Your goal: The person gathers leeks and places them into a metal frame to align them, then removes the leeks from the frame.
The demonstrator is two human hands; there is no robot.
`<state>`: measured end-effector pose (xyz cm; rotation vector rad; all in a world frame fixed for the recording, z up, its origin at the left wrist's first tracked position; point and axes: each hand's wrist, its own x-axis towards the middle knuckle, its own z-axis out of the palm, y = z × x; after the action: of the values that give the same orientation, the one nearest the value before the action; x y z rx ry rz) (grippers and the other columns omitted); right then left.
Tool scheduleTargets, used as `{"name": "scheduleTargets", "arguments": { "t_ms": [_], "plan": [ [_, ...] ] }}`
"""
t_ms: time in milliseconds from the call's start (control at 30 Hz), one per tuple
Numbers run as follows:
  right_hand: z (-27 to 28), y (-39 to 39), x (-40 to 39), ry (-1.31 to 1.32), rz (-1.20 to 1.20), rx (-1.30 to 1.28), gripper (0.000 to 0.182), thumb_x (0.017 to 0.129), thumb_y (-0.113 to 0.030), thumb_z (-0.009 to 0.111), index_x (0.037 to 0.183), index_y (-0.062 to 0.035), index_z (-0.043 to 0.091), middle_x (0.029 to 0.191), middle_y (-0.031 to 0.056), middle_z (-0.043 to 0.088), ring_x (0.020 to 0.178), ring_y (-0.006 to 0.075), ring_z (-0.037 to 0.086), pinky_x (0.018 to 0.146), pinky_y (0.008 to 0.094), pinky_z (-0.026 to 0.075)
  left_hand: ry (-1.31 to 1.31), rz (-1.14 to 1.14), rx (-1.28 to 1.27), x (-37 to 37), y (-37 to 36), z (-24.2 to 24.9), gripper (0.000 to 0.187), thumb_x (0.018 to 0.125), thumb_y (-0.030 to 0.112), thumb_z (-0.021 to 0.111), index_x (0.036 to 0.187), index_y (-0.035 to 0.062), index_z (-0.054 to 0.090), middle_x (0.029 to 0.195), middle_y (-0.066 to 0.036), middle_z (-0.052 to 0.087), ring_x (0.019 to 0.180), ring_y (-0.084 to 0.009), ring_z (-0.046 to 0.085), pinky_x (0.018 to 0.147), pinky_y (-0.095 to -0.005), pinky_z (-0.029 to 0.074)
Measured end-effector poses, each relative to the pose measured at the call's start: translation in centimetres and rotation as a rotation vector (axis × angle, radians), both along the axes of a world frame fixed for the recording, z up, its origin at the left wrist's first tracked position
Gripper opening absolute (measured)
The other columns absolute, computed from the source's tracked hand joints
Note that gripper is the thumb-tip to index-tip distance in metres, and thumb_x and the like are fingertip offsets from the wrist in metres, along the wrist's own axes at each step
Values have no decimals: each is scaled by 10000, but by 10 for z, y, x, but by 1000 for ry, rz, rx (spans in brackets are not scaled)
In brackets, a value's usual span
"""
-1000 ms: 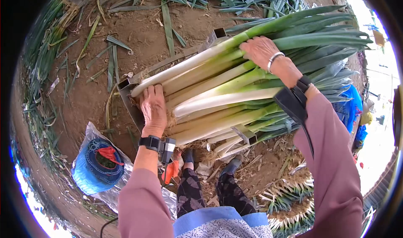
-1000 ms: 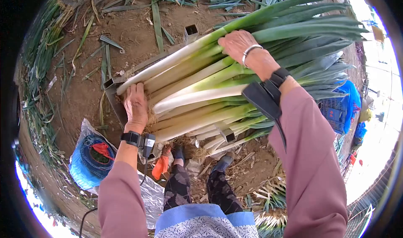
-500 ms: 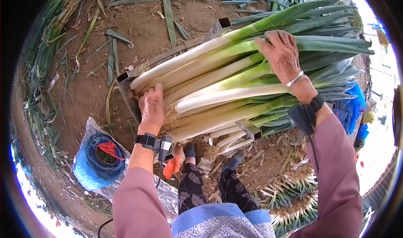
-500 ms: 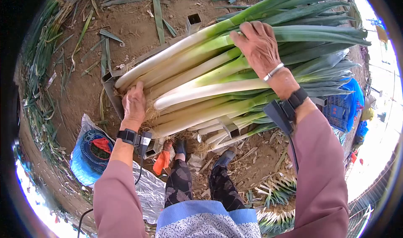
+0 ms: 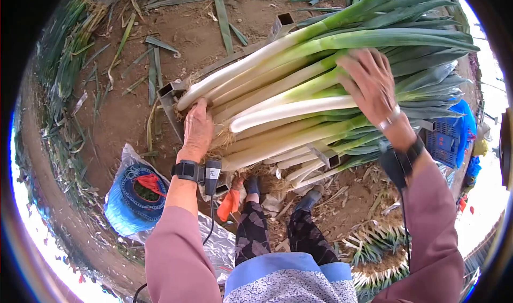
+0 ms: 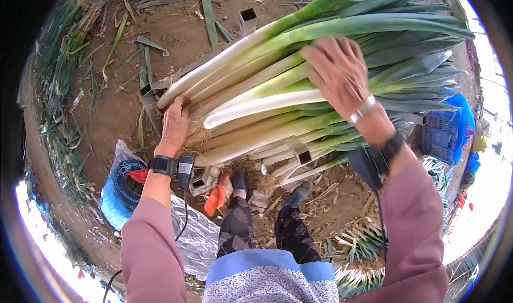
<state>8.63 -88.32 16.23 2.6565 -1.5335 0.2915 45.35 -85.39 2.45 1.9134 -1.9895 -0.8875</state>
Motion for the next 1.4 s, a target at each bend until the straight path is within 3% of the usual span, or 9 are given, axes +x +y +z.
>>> {"name": "scheduleTargets", "arguments": {
  "t_ms": [267,333,433,633,800,900,1000,1233,1400],
  "plan": [
    [-25,56,-63,238,-99,-7,450,707,-113,714,1142,-95,598,1035,83,538,1007,297,531,931,431,407,-92,50,-198,-23,42,35,356,849,-11,514,1203,-7,545,1165,-223,585,1112,-383,550,955,-443,448],
    [-12,51,-63,186,-5,63,524,688,-50,699,1198,-92,586,1032,86,533,1009,293,531,935,436,407,-96,-103,-511,-43,53,40,371,884,103,567,1249,43,533,1179,-179,580,1144,-353,535,1008,-497,398],
    [30,48,-50,214,20,154,535,691,-29,686,1215,-71,587,1005,86,540,982,285,538,928,423,417,25,-140,-522,-71,56,63,360,906,224,623,1221,63,553,1224,-148,573,1159,-353,520,995,-469,407],
    [80,9,-6,329,138,139,404,749,-11,608,1152,-43,601,927,93,585,911,271,567,837,403,440,102,51,-454,-62,29,41,413,787,130,725,1157,66,552,1028,-142,598,934,-354,568,842,-463,448],
    [31,-31,38,379,144,196,215,780,-35,582,991,-64,604,945,87,596,978,260,580,842,381,464,-100,-118,-441,-20,10,14,294,749,133,717,999,84,569,913,-131,573,895,-310,581,781,-443,450],
    [-17,-52,53,392,211,173,194,784,-42,578,969,-74,624,979,78,576,1033,245,563,875,372,464,-368,-154,-328,-10,6,14,90,806,78,574,879,56,621,928,-141,556,932,-323,581,805,-445,460],
    [-40,-60,51,313,225,47,179,771,-59,556,941,-57,613,955,94,532,972,262,539,829,388,444,-354,-143,-234,-10,6,5,246,749,65,655,985,70,585,959,-141,539,957,-341,556,816,-461,470],
    [-33,-47,44,172,249,214,173,740,-57,587,901,-97,637,961,77,547,941,270,556,879,375,467,-214,-169,-327,-5,21,11,135,801,14,546,922,73,536,877,-127,521,727,-346,614,635,-427,509],
    [-67,-67,41,178,236,259,151,758,-81,579,897,-103,632,941,62,553,939,260,552,845,369,472,-289,-207,-202,-9,12,3,115,811,37,547,917,80,534,902,-123,518,808,-304,611,703,-417,504]
  ]
}}
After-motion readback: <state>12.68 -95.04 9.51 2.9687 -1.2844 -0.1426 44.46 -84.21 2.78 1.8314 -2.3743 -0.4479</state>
